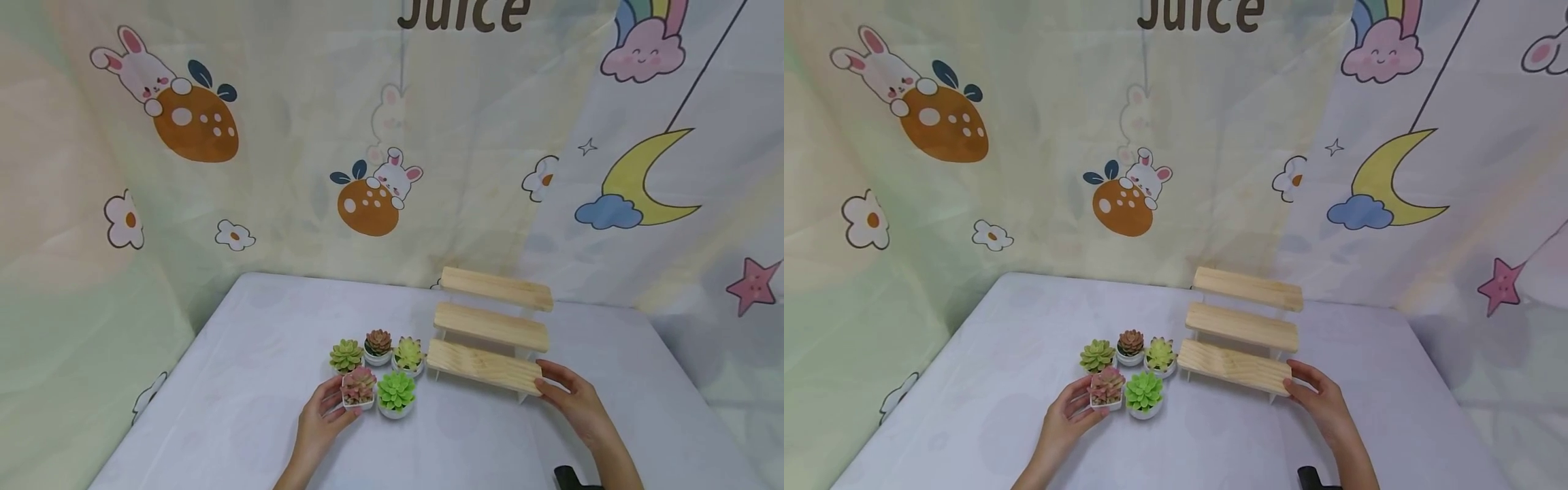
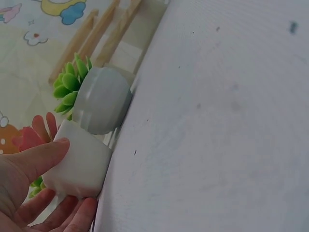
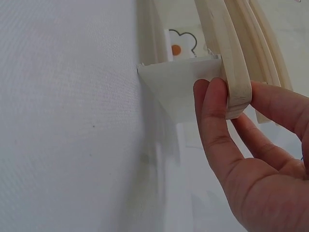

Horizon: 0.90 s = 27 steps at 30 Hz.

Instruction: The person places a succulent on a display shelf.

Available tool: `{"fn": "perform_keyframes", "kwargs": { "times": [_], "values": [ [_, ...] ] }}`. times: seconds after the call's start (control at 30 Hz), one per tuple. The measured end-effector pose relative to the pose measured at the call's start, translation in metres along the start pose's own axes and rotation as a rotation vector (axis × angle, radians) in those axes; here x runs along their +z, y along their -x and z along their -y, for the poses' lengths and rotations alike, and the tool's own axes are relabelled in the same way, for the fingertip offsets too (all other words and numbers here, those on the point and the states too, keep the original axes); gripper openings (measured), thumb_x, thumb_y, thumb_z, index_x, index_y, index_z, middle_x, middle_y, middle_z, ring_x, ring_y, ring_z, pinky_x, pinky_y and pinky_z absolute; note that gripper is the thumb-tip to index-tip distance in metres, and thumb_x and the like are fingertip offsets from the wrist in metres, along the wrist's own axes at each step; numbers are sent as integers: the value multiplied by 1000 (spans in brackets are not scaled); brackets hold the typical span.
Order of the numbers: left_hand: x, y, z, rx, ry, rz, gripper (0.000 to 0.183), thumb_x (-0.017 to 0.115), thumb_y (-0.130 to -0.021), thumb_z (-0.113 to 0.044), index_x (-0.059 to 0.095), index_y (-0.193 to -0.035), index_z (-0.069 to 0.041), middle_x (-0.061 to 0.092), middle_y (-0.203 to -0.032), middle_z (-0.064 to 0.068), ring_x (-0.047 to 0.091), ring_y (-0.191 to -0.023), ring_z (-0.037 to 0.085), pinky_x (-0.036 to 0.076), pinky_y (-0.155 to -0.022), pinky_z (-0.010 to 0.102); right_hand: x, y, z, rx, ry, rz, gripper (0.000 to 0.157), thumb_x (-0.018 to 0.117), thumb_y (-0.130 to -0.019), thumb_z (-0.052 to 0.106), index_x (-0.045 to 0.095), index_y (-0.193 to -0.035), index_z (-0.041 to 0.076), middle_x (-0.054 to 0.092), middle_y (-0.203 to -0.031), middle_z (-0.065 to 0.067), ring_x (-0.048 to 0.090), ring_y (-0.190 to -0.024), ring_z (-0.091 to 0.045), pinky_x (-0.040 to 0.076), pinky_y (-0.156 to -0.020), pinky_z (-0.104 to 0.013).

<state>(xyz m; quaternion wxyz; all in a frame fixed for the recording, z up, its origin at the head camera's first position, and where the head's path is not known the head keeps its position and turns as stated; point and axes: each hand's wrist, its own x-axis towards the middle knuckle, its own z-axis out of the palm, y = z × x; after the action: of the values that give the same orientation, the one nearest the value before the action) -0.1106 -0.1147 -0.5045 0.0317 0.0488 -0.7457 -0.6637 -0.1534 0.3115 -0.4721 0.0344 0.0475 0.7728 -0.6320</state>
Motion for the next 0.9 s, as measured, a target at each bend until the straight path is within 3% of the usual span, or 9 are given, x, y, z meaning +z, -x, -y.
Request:
{"fn": "perform_keyframes", "kwargs": {
  "times": [0.33, 0.77, 0.9],
  "values": [
    [-2, 3, 3, -32, 33, 14, 70, 83, -77, -8, 47, -136, 3, 52, -133, 24, 55, -120, 38, 54, -90, 36, 3, 1, -2, 22, 14, 6, 60, 65, -94, 10, 37, -141, -14, 52, -124, -10, 62, -92, -2, 55, -80, -21],
    [-2, 5, 3, -45, 92, 27, 68, 83, -75, -5, 48, -132, 2, 51, -132, 22, 56, -120, 36, 55, -87, 29, 4, 0, -2, 35, 31, -5, 60, 65, -94, 9, 36, -141, -14, 48, -130, -20, 61, -91, -1, 55, -80, -21],
    [-2, 5, 3, -46, 92, 33, 68, 83, -75, -5, 48, -133, 1, 50, -136, 23, 55, -122, 37, 55, -87, 29, 3, 0, -1, 32, 22, -10, 60, 65, -94, 8, 36, -141, -14, 50, -127, -17, 61, -91, -1, 55, -80, -20]
  ]
}}
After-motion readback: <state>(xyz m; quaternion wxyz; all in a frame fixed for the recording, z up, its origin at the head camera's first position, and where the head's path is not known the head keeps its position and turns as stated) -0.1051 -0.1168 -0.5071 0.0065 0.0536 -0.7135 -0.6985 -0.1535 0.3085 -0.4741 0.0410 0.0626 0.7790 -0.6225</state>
